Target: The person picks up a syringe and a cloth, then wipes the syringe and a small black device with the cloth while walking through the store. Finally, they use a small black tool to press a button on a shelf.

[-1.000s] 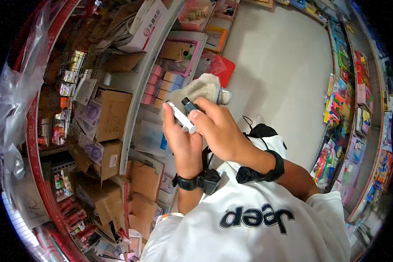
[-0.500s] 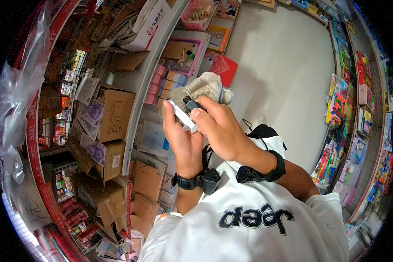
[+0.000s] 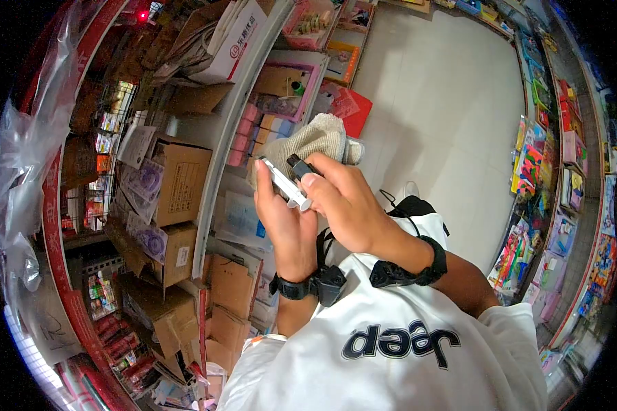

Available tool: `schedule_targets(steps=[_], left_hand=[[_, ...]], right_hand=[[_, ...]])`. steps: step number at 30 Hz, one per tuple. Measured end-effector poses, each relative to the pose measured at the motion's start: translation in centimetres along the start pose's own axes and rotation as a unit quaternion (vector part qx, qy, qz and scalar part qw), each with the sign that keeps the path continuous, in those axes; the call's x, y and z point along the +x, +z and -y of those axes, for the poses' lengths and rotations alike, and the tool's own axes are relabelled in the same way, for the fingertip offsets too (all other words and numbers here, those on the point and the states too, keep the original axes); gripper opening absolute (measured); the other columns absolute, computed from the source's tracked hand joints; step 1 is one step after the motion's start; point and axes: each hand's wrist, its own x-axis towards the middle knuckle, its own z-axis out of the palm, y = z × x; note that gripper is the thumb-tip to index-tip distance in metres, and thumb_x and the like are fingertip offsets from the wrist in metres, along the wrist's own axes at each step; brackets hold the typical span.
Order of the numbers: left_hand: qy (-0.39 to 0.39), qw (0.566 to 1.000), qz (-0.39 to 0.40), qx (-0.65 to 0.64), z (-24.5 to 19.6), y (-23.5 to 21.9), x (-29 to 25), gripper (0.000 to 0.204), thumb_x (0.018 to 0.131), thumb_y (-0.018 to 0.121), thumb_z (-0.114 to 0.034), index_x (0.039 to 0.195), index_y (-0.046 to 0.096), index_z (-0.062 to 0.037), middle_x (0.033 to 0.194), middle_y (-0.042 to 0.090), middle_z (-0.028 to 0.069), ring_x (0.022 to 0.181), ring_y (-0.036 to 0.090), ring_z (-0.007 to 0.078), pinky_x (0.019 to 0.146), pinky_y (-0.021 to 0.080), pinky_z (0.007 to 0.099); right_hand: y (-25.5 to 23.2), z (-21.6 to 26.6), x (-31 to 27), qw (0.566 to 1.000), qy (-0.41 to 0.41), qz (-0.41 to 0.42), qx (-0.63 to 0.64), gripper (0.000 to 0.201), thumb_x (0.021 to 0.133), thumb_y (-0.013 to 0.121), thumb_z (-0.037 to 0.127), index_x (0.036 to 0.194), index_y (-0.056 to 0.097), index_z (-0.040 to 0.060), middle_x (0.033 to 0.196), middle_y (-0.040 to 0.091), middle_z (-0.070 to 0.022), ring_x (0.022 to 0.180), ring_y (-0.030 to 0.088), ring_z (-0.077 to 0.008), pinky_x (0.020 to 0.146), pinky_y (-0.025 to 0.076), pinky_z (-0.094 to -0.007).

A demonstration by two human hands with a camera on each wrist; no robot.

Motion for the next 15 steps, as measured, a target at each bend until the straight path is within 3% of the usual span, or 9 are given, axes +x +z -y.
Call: schedule_targets(steps=[4,7,10,15], left_hand=[[0.014,0.999,-0.028,0.016,0.1,0.5,0.0,0.033,0.098,0.042,-0.031,0.095,0.058,-0.0027,0.086,0.065,0.0086,0.075,0.064,0.0182,0.067,0.051,0.0307],[0.013,0.997,-0.061,0.036,0.1,1.2,-0.3,0.033,0.098,0.042,-0.031,0.095,0.058,-0.003,0.086,0.065,0.0084,0.074,0.064,0.018,0.066,0.051,0.0307],[0.014,1.0,-0.017,0.017,0.2,0.3,0.0,0.032,0.098,0.043,-0.031,0.094,0.058,-0.0031,0.086,0.065,0.0083,0.074,0.064,0.0178,0.066,0.051,0.0304],[-0.001,1.0,-0.02,0.01,0.0,0.1,-0.2,0.032,0.097,0.043,-0.031,0.093,0.058,-0.0034,0.086,0.065,0.0078,0.074,0.063,0.0169,0.065,0.051,0.0301]], right_hand=[[0.2,0.2,0.0,1.0,0.012,-0.005,0.009,0.026,0.092,0.043,0.021,0.081,0.045,-0.0019,0.064,0.05,-0.0101,0.061,0.045,-0.0121,0.057,0.042,-0.0312],[0.4,-0.3,0.1,0.998,-0.041,-0.045,-0.002,0.028,0.089,0.049,0.025,0.082,0.049,-0.0018,0.063,0.053,-0.0241,0.062,0.055,-0.0432,0.054,0.04,-0.0485],[0.5,-0.4,0.1,0.998,-0.037,-0.043,0.002,0.027,0.089,0.049,0.025,0.083,0.049,-0.0018,0.063,0.053,-0.0246,0.063,0.056,-0.0435,0.055,0.04,-0.0488],[0.6,-0.4,0.0,0.998,-0.031,-0.043,-0.018,0.028,0.089,0.048,0.026,0.083,0.049,-0.0014,0.062,0.053,-0.0248,0.063,0.055,-0.0432,0.055,0.04,-0.0481]])
